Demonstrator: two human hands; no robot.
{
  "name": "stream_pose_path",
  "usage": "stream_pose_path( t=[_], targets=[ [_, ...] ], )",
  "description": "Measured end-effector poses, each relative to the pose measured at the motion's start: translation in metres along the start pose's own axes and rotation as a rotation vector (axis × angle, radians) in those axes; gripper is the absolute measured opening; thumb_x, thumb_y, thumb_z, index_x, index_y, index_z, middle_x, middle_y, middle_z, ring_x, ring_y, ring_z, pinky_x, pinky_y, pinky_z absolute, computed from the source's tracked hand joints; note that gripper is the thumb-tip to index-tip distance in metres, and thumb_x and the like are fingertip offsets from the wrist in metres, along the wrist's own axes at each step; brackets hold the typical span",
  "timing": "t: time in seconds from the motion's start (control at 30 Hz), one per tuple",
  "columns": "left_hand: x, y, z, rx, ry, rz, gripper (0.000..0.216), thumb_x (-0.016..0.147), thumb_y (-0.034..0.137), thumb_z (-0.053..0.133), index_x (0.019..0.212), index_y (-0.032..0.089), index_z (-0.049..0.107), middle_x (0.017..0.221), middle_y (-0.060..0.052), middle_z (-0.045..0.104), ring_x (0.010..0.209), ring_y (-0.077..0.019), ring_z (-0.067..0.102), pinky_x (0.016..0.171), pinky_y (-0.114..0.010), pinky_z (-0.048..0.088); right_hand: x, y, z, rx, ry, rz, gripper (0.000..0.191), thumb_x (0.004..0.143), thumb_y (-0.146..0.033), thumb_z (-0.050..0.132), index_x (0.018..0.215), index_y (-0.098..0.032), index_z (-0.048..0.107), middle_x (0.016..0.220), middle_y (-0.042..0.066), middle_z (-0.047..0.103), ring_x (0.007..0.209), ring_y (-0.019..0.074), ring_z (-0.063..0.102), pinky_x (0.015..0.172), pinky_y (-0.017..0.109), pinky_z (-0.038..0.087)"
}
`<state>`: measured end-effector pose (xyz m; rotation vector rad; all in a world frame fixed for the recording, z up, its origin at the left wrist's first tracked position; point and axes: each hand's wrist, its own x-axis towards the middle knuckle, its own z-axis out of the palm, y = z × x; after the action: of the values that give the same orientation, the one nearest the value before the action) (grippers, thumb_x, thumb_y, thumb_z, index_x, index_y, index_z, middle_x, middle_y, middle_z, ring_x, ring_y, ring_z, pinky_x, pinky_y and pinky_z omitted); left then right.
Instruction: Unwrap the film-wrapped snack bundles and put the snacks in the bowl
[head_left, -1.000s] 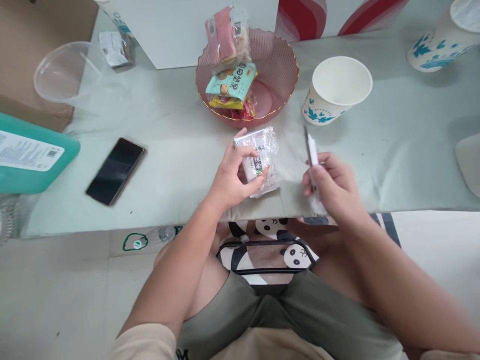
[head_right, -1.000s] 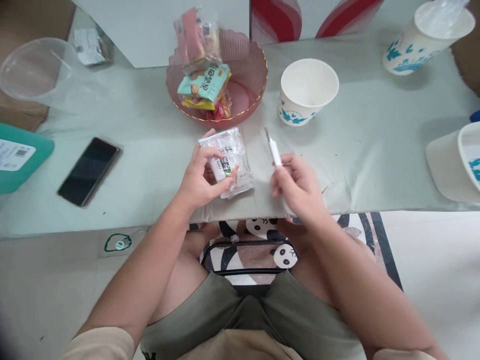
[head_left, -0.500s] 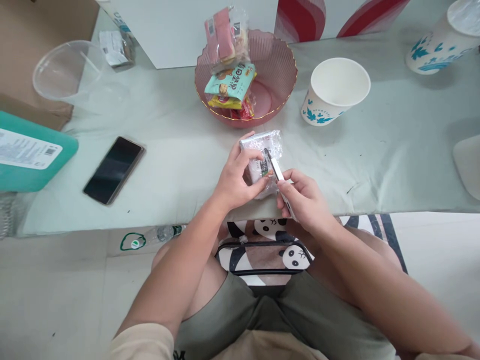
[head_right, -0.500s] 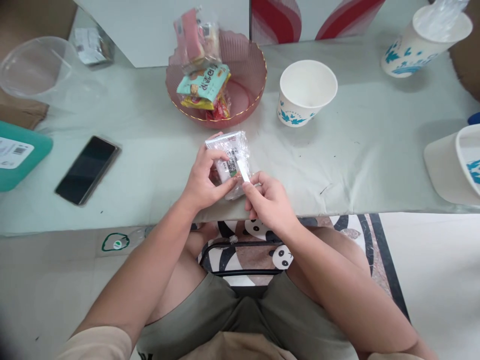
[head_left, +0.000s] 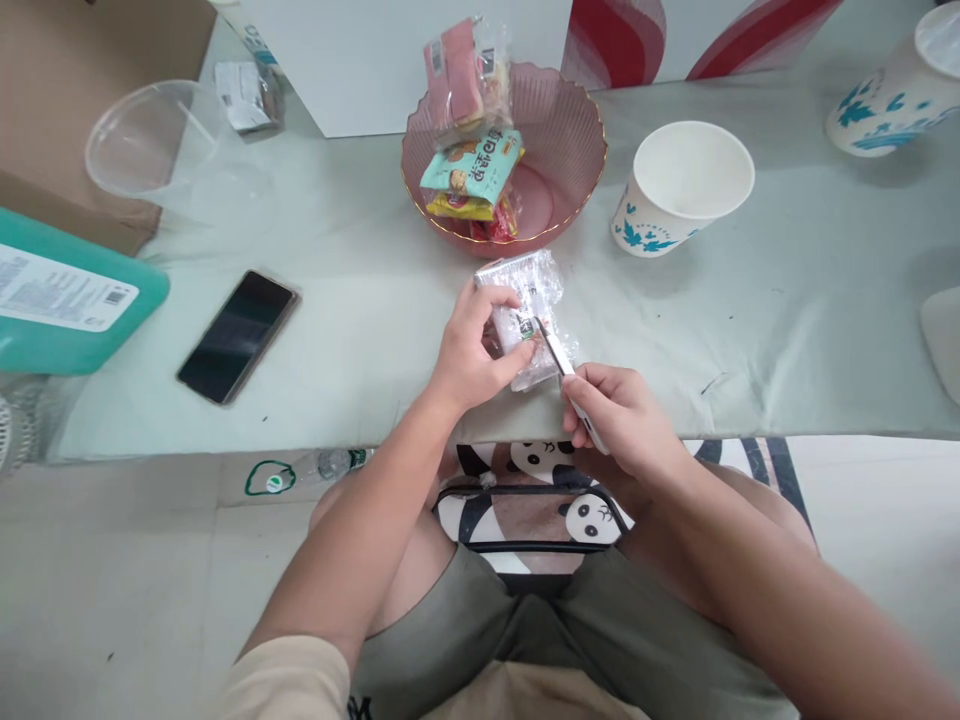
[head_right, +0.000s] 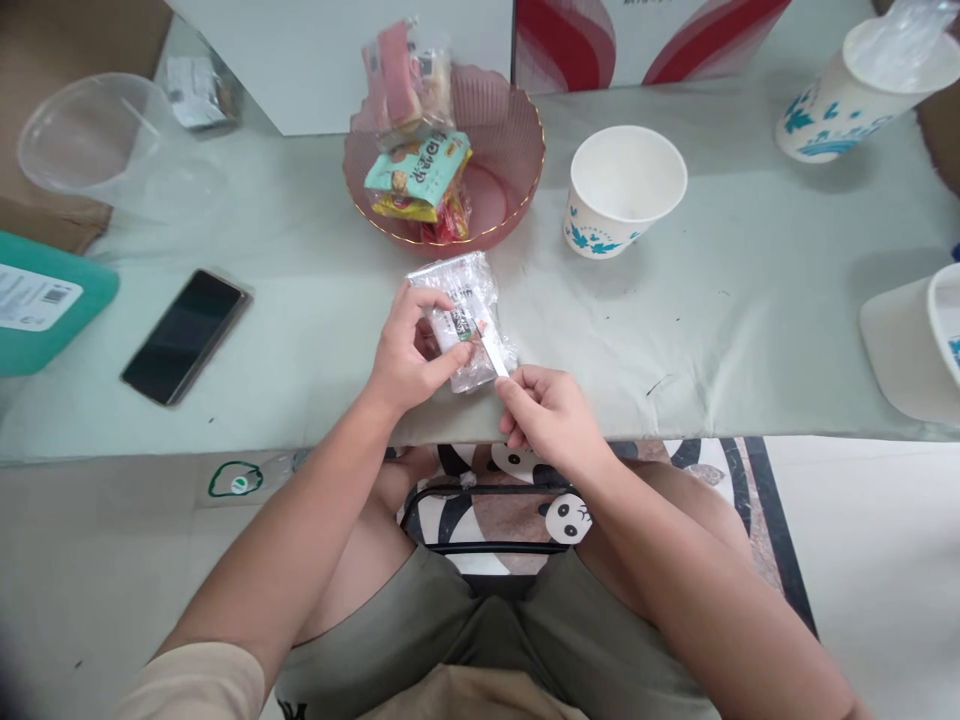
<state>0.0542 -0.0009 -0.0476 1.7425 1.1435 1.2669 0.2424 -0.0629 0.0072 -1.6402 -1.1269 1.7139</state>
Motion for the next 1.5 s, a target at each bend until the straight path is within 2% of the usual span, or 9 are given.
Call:
stream_pose_path(
  t=[0.2,0.33,0.57,0.97,1.17,1.23,1.33,1.4,1.5],
  targets=[
    [0.006,-0.001,-0.004,-0.071,0.099,-0.026,0.035,0.074,0.022,0.077,0.102,0.026,0.057,0.103,-0.001,0.054,0.073,-0.0103,0.053,0.060,-0.024,0.047,0.001,0.006,0.001,-0.074,-0.022,-0.011,0.037,0.090,-0.052,0.062,0.074,-0.019,0.056,0.059,0.000,0.065,0.045,0.0089,0.057,0.043,0.019,0.041],
    [0.007,0.002,-0.007,-0.113,0.111,-0.056,0.036,0.075,0.029,0.080,0.101,0.026,0.056,0.103,-0.001,0.056,0.074,-0.0114,0.058,0.059,-0.024,0.050,0.001,0.005,0.003,-0.134,-0.020,-0.038,0.035,0.090,-0.050,0.060,0.074,-0.020,0.054,0.059,-0.001,0.065,0.047,0.0100,0.059,0.046,0.020,0.044],
    [0.010,0.001,-0.010,-0.198,0.134,-0.067,0.039,0.073,0.033,0.080,0.100,0.027,0.052,0.082,0.005,0.051,0.052,-0.0056,0.049,0.043,-0.020,0.040,0.000,0.001,0.004,-0.163,-0.033,-0.072,0.034,0.088,-0.050,0.059,0.072,-0.020,0.054,0.058,0.000,0.065,0.048,0.0112,0.059,0.048,0.022,0.043],
    [0.011,-0.004,-0.015,-0.145,0.214,-0.045,0.051,0.077,0.058,0.081,0.104,0.029,0.049,0.082,0.003,0.049,0.066,-0.0115,0.056,0.057,-0.027,0.048,0.000,0.003,0.002,-0.214,-0.064,-0.070,0.034,0.088,-0.051,0.058,0.073,-0.021,0.053,0.060,0.001,0.066,0.052,0.0133,0.061,0.052,0.024,0.044],
    [0.012,-0.011,-0.022,-0.211,0.247,-0.036,0.059,0.079,0.066,0.077,0.112,0.032,0.042,0.088,0.002,0.055,0.064,-0.0106,0.055,0.055,-0.026,0.046,0.002,-0.001,-0.024,-0.209,-0.160,-0.149,0.033,0.084,-0.052,0.064,0.076,-0.022,0.056,0.058,0.000,0.062,0.051,0.0136,0.055,0.048,0.025,0.038],
    [0.012,-0.012,-0.023,-0.202,0.235,-0.050,0.061,0.078,0.070,0.075,0.113,0.032,0.041,0.090,0.001,0.055,0.064,-0.0112,0.055,0.055,-0.027,0.046,0.004,-0.002,-0.042,-0.260,-0.064,-0.214,0.032,0.083,-0.052,0.066,0.076,-0.022,0.060,0.058,0.000,0.060,0.051,0.0134,0.052,0.049,0.026,0.036],
    [0.011,-0.012,-0.023,-0.198,0.200,-0.054,0.061,0.077,0.072,0.073,0.111,0.033,0.042,0.088,0.001,0.053,0.064,-0.0117,0.053,0.056,-0.028,0.046,0.010,0.000,-0.068,-0.404,0.310,-0.322,0.025,0.084,-0.047,0.067,0.084,-0.022,0.068,0.062,0.001,0.060,0.056,0.0146,0.050,0.054,0.029,0.036],
    [0.009,-0.010,-0.022,-0.198,0.167,-0.049,0.056,0.079,0.071,0.071,0.109,0.032,0.045,0.087,0.001,0.050,0.065,-0.0124,0.052,0.058,-0.029,0.047,0.017,0.003,-0.082,-0.530,0.555,-0.356,0.018,0.084,-0.038,0.068,0.091,-0.022,0.073,0.073,0.004,0.065,0.062,0.0161,0.052,0.062,0.032,0.041],
    [0.007,-0.004,-0.019,-0.206,0.081,-0.049,0.040,0.084,0.062,0.065,0.104,0.031,0.051,0.087,0.000,0.049,0.067,-0.0131,0.050,0.060,-0.030,0.047,0.028,0.009,-0.099,-0.729,0.737,-0.322,0.015,0.084,-0.028,0.068,0.096,-0.022,0.076,0.096,0.011,0.071,0.077,0.0212,0.060,0.078,0.039,0.046]
  ],
)
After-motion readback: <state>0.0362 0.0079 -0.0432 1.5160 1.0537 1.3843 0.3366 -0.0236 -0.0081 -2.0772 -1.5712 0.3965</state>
